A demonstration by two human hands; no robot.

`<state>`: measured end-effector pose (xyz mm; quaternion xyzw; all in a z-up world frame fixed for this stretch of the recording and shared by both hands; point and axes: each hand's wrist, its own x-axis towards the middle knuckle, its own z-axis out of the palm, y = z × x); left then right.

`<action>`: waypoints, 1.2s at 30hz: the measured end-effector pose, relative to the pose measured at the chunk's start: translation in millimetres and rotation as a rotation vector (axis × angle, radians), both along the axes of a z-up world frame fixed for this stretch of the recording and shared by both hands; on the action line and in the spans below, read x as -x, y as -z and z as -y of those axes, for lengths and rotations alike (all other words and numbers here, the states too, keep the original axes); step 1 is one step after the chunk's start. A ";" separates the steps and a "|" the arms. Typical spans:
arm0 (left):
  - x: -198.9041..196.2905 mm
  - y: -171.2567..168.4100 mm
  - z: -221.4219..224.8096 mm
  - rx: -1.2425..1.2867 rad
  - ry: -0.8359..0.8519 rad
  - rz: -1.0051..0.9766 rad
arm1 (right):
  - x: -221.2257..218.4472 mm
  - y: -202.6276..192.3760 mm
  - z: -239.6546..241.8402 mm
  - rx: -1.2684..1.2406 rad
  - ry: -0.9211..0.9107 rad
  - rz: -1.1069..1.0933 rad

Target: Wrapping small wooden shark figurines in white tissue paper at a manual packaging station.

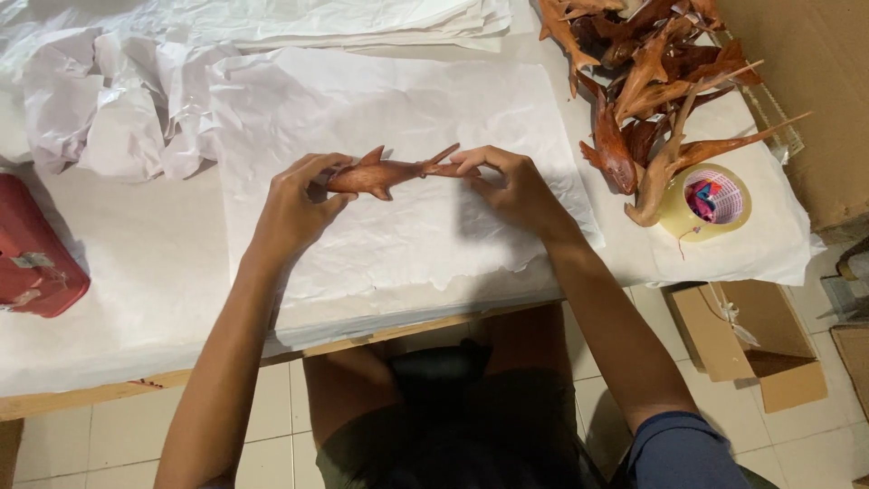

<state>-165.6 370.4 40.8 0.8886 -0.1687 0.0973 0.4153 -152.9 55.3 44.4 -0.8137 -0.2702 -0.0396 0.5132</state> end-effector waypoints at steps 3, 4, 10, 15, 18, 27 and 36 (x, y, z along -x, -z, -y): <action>-1.2 5.2 -6.3 0.069 0.049 0.013 | -3.6 5.1 0.5 0.047 -0.019 0.121; -0.8 6.5 -8.5 0.099 0.060 0.007 | -3.7 6.4 0.8 0.063 -0.014 0.137; -1.9 15.7 -15.3 0.130 0.072 -0.029 | -5.3 16.4 8.6 0.065 0.047 0.091; -3.0 16.3 -14.1 0.158 0.042 -0.023 | -6.3 17.4 10.4 0.037 0.048 0.067; -7.5 22.2 -14.5 0.164 0.032 -0.018 | -8.4 21.1 12.8 0.034 0.050 0.051; -7.6 19.6 -12.0 0.211 0.016 0.005 | -12.8 29.0 19.3 -0.057 0.117 0.058; -5.6 16.6 -9.5 0.178 0.020 0.057 | -6.7 21.1 12.9 0.018 0.083 0.145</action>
